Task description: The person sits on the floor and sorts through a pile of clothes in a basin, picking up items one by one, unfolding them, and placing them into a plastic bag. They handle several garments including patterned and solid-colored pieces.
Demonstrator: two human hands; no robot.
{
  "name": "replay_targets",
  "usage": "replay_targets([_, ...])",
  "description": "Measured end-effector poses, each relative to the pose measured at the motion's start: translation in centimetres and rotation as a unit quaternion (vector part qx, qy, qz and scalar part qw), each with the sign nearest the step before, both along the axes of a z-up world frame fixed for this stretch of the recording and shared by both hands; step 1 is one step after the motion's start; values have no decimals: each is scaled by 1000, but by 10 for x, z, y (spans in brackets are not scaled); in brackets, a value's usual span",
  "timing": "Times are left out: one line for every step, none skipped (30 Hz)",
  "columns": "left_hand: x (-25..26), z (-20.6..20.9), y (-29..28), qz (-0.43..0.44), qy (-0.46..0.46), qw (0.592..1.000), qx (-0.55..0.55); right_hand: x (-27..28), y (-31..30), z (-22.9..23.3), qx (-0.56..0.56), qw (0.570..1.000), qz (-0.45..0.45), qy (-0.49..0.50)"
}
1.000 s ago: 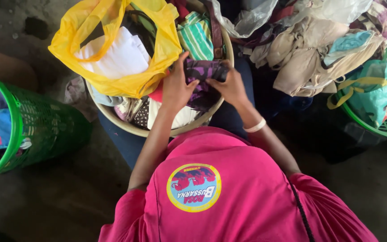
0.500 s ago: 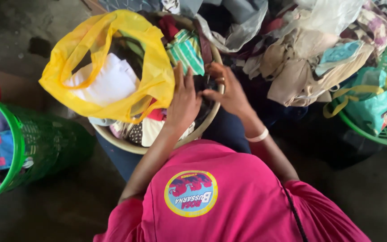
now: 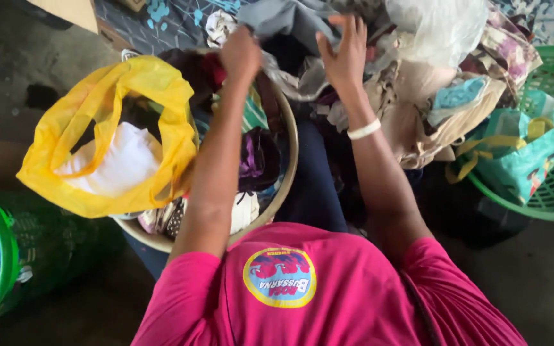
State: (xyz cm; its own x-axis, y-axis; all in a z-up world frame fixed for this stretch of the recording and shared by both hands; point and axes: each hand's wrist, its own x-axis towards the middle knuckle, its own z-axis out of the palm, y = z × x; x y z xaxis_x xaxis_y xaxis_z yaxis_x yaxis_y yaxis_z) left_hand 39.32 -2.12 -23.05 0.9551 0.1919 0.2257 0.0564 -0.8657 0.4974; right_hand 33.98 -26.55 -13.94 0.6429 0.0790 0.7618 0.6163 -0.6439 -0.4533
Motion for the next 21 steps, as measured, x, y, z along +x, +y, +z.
replay_targets([-4, -5, -18, 1, -1, 1000, 1, 11, 4, 10, 1, 1000, 1, -1])
replay_targets([-11, -11, -35, -33, -70, 996, 41, 21, 8, 19, 3, 1000, 18, -23])
replay_targets([-17, -17, -53, -67, -139, 985, 80, 31, 12, 28, 5, 998, 35, -45])
replay_targets([-26, -18, -73, -66, -138, 985, 80, 47, 14, 20, 6, 998, 37, -44])
replay_targets([-36, -20, -93, -81, -69, 988, 108, 62, 17, 11, -14, 999, 31, -23])
replay_targets([-45, -21, -112, -96, 0, 986, 136, 78, 21, 4, -34, 999, 25, -3])
replay_targets([-55, -24, -119, -93, 0, 986, 135, 82, 24, 3, -35, 999, 28, -3])
replay_targets([-67, -27, -125, -164, 24, 978, 130, 84, 27, 2, -27, 998, 51, 6])
replay_targets([-78, -31, -132, -233, 48, 963, 124, 86, 29, 0, -18, 997, 73, 16])
replay_targets([-83, -59, -133, -233, 51, 963, 126, 99, 28, -23, -17, 997, 74, 18])
replay_targets([-88, -86, -134, -282, 46, 944, 168, 111, 26, -46, -57, 996, 43, 55])
replay_targets([-92, -113, -135, -329, 40, 920, 210, 125, 24, -68, -98, 991, 13, 89])
replay_targets([-100, -83, -131, -329, 41, 920, 211, 138, 19, -99, -97, 991, 14, 90])
replay_targets([-106, -52, -128, -357, 147, 896, 217, 153, 13, -129, -143, 980, -14, 136])
replay_targets([-113, -21, -124, -381, 251, 862, 220, 167, 8, -158, -189, 964, -42, 180])
replay_targets([-112, 12, -119, -381, 251, 862, 220, 168, 4, -175, -188, 964, -42, 181])
replay_targets([-112, 44, -114, -387, 320, 850, 162, 168, 0, -193, -155, 949, -54, 268])
replay_targets([-110, 77, -109, -389, 385, 831, 102, 170, -5, -209, -122, 926, -66, 352])
replay_targets([-103, 101, -102, -389, 385, 831, 101, 172, -10, -218, -123, 926, -66, 352])
replay_targets([-97, 125, -95, -327, 346, 877, 59, 172, -16, -229, -145, 916, -51, 370])
replay_targets([-90, 149, -89, -262, 305, 916, 16, 171, -22, -240, -166, 906, -35, 387])
